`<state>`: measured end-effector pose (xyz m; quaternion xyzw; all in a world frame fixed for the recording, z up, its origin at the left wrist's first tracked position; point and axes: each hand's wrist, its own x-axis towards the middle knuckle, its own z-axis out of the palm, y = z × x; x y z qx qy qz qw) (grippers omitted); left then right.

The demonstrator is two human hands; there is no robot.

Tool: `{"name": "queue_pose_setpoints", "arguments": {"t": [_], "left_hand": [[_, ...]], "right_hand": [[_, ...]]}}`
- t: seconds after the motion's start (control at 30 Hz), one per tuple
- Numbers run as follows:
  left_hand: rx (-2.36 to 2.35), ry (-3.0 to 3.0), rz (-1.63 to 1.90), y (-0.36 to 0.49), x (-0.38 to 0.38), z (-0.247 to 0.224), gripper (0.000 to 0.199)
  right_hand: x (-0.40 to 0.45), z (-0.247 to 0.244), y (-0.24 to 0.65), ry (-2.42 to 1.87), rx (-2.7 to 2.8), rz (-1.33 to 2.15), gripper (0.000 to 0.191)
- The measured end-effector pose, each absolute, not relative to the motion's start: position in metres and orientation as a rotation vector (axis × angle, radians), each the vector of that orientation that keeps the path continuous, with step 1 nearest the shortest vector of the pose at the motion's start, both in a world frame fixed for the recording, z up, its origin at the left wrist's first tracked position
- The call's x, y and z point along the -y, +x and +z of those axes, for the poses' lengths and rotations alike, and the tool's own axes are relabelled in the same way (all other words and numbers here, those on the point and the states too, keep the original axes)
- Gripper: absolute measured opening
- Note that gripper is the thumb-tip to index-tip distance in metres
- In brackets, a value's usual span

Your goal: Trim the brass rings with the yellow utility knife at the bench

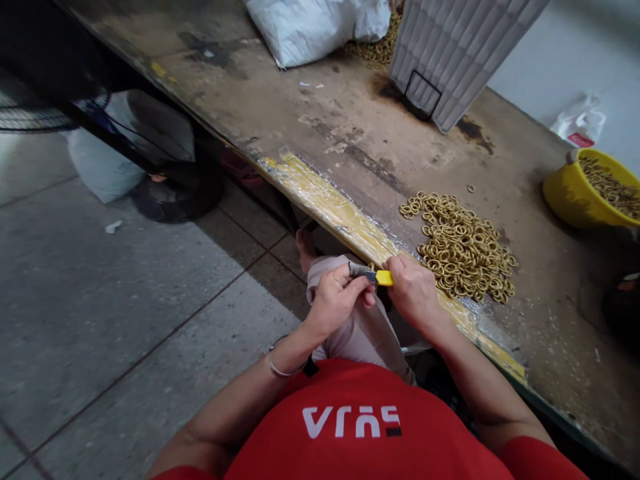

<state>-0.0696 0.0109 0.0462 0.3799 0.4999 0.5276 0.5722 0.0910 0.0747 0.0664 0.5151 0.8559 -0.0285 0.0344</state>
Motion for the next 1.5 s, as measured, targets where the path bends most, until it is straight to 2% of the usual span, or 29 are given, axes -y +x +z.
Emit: {"name": "queue_pose_setpoints", "arguments": {"t": [0.2, 0.4, 0.53, 0.7, 0.87, 1.13, 1.33, 1.5], "left_hand": [[-1.112, 1.408, 1.053, -0.07, 0.004, 0.047, 0.016], [-1.083, 1.964, 0.729, -0.035, 0.002, 0.006, 0.014], [-1.064, 2.17, 0.572, -0.02, 0.003, -0.003, 0.006], [-1.1, 2.234, 0.725, -0.031, -0.019, 0.0, 0.006], [-1.247, 2.267, 0.924, -0.032, -0.083, 0.005, 0.003], [-1.438, 2.208, 0.979, -0.017, -0.193, -0.019, 0.044], [-1.446, 2.129, 1.02, -0.017, -0.205, -0.03, 0.051], [-1.412, 2.18, 0.862, -0.014, -0.201, -0.02, 0.056]], "right_hand": [[-0.119, 0.086, 0.145, 2.088, -2.127, 0.141, 0.021], [-0.137, 0.085, 0.178, 2.065, -2.322, 0.085, 0.028], [-0.186, 0.081, 0.195, 2.096, -2.295, 0.152, 0.036], [-0.26, 0.083, 0.242, 2.184, -2.073, 0.151, 0.038], [-0.31, 0.08, 0.275, 2.198, -1.987, 0.081, 0.037], [-0.371, 0.068, 0.264, 2.052, -2.038, 0.026, 0.038], [-0.363, 0.048, 0.238, 1.872, -2.164, 0.023, 0.038], [-0.322, 0.041, 0.207, 1.743, -2.273, 0.008, 0.037]]}}
